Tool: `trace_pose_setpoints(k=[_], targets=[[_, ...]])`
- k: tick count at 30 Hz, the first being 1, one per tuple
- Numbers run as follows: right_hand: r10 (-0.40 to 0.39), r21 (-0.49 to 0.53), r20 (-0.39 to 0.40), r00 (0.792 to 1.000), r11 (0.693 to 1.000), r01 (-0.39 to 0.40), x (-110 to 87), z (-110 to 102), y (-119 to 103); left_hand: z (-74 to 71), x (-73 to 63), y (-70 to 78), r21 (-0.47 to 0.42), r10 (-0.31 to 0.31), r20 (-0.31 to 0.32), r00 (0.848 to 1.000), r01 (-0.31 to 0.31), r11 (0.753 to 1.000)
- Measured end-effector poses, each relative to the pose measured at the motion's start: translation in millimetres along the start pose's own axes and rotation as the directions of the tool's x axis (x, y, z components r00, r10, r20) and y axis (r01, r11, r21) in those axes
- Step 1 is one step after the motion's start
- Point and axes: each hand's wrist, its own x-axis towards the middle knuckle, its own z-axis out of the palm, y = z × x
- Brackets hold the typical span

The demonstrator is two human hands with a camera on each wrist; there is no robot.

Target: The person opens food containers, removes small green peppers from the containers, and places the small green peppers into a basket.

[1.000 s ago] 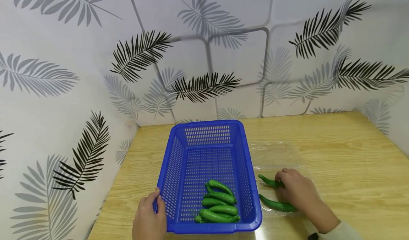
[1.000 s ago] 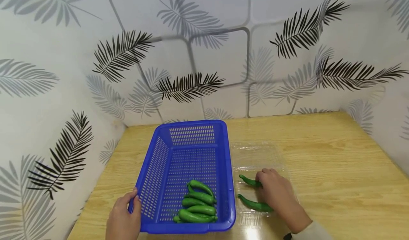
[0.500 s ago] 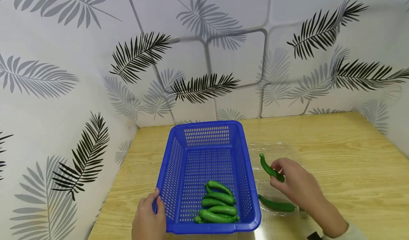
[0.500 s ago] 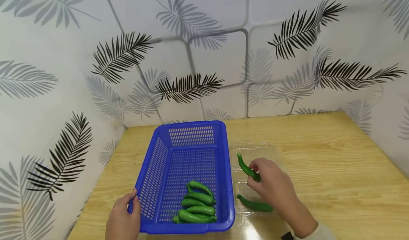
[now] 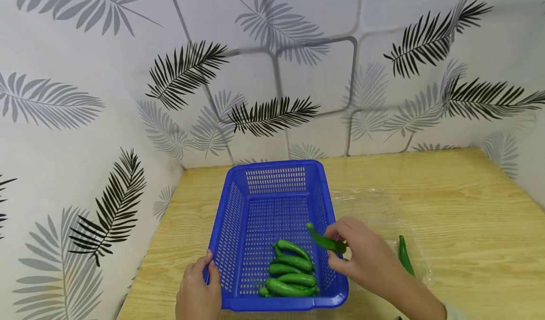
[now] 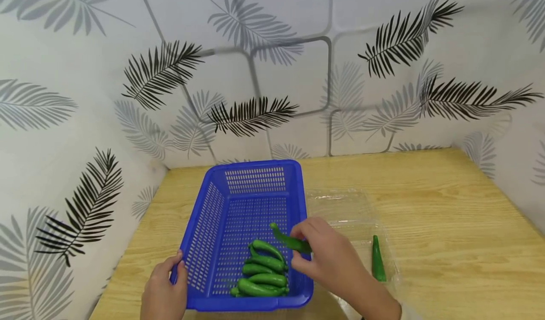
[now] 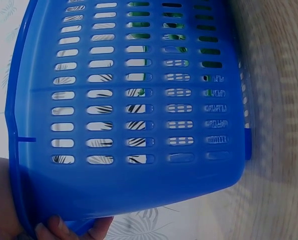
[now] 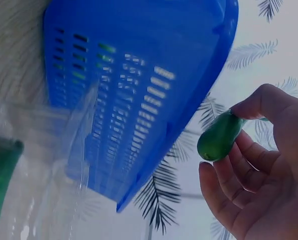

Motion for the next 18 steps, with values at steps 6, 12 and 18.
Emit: trace_pose_setpoints(k=[6, 12, 18], targets=[[-0.028, 0.025, 0.121, 0.992, 0.999, 0.025, 2.3, 11, -13, -0.5, 0.5, 0.4, 0.004, -0.01, 0.015, 1.0, 0.01, 1.0], [0.003, 0.042, 0.375, 0.927, 0.999, -0.02, 7.7, 21, -20, -0.3, 0.8, 0.6, 0.003, -0.004, -0.001, 1.0, 0.004, 1.0], [-0.056, -0.009, 0.491, 0.87, 0.998, 0.069, 8.7, 34, -22, 0.1, 0.3, 0.0, -0.001, 0.005, 0.004, 1.0, -0.005, 1.0]])
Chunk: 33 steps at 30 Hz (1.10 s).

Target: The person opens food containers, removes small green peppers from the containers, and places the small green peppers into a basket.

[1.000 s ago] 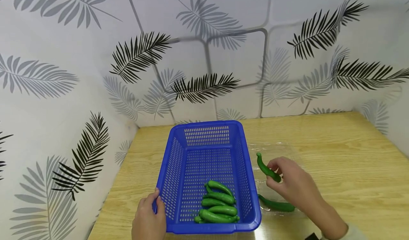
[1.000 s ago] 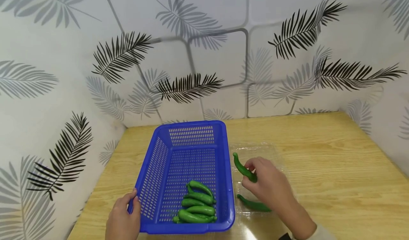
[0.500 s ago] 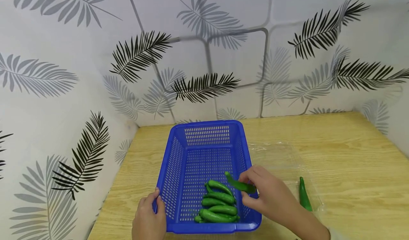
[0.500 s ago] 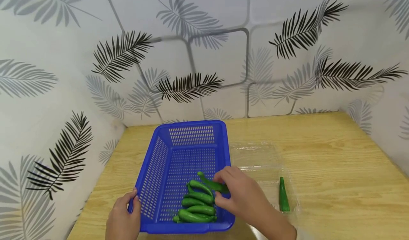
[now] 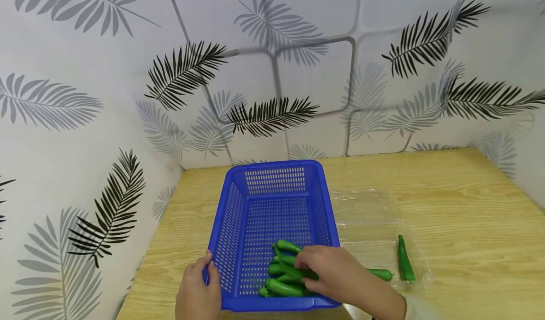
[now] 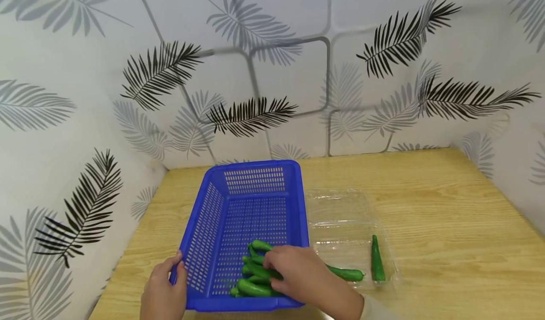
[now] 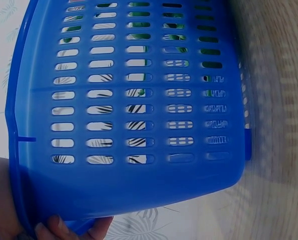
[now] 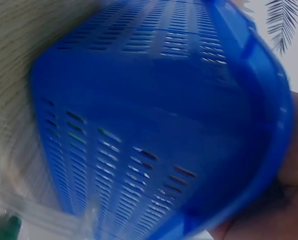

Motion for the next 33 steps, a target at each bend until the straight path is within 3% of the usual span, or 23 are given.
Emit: trace_pose_setpoints(k=[12, 23, 28, 33], targets=[[-0.017, -0.087, 0.059, 0.998, 0.996, 0.022, 5.3, 8, -1, -0.6, 0.5, 1.3, -0.003, 0.015, -0.004, 1.0, -0.015, 1.0], [-0.037, -0.086, 0.056, 0.998, 0.995, 0.042, 3.0, 10, 0, -0.1, -0.2, 0.1, 0.013, -0.01, 0.017, 1.0, 0.009, 1.0], [-0.041, -0.016, -0.023, 0.999, 0.999, 0.041, 0.2, 7, 1, 0.1, -0.7, -0.1, 0.013, -0.003, 0.006, 1.0, 0.003, 1.0], [-0.042, 0.032, -0.175, 0.984, 0.998, 0.048, -5.9, -3, 5, 0.8, -0.7, 0.3, 0.014, 0.002, -0.005, 1.0, -0.002, 1.0]])
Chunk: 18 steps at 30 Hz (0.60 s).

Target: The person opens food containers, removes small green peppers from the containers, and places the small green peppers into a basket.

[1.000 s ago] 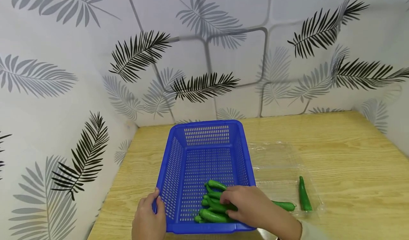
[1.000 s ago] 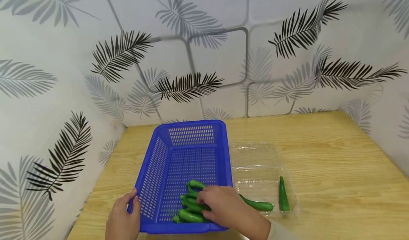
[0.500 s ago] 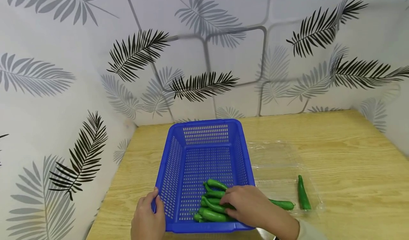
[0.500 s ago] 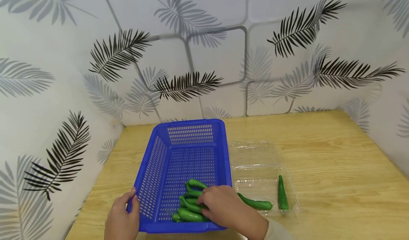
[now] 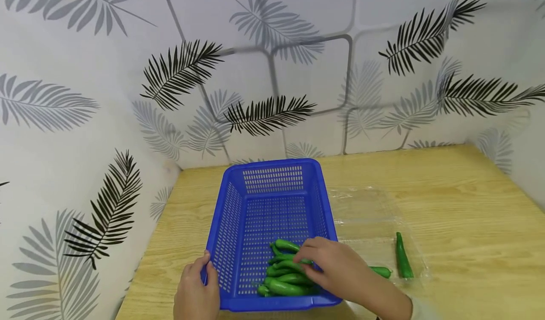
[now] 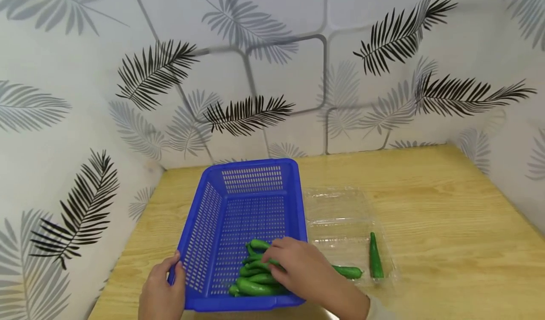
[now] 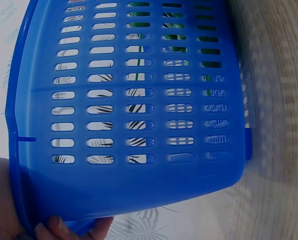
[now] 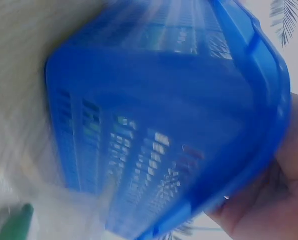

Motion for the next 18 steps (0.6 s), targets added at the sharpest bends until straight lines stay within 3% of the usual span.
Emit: trace_pose_setpoints(k=[5, 9, 12, 15, 18], targets=[[0.055, -0.002, -0.219, 0.974, 0.998, -0.057, -5.7, -11, 11, -0.3, 0.6, 0.1, 0.002, 0.006, -0.006, 1.0, -0.006, 1.0], [0.188, -0.007, -0.272, 0.944, 0.98, -0.197, -15.2, -17, 24, -0.7, 1.2, 0.5, 0.002, 0.006, -0.01, 1.0, -0.006, 1.0], [0.308, -0.008, -0.198, 0.93, 0.949, -0.316, -25.8, -22, 39, -1.1, 1.3, 0.7, 0.003, 0.002, 0.0, 1.0, -0.002, 1.0], [0.414, 0.0, -0.015, 0.91, 0.91, -0.414, -35.8, -29, 54, -1.4, 1.2, 0.5, 0.007, -0.002, 0.008, 1.0, 0.002, 1.0], [0.48, 0.0, 0.186, 0.857, 0.872, -0.489, -43.6, -36, 69, -1.9, 1.2, 0.4, 0.012, -0.004, 0.013, 1.0, 0.004, 1.0]])
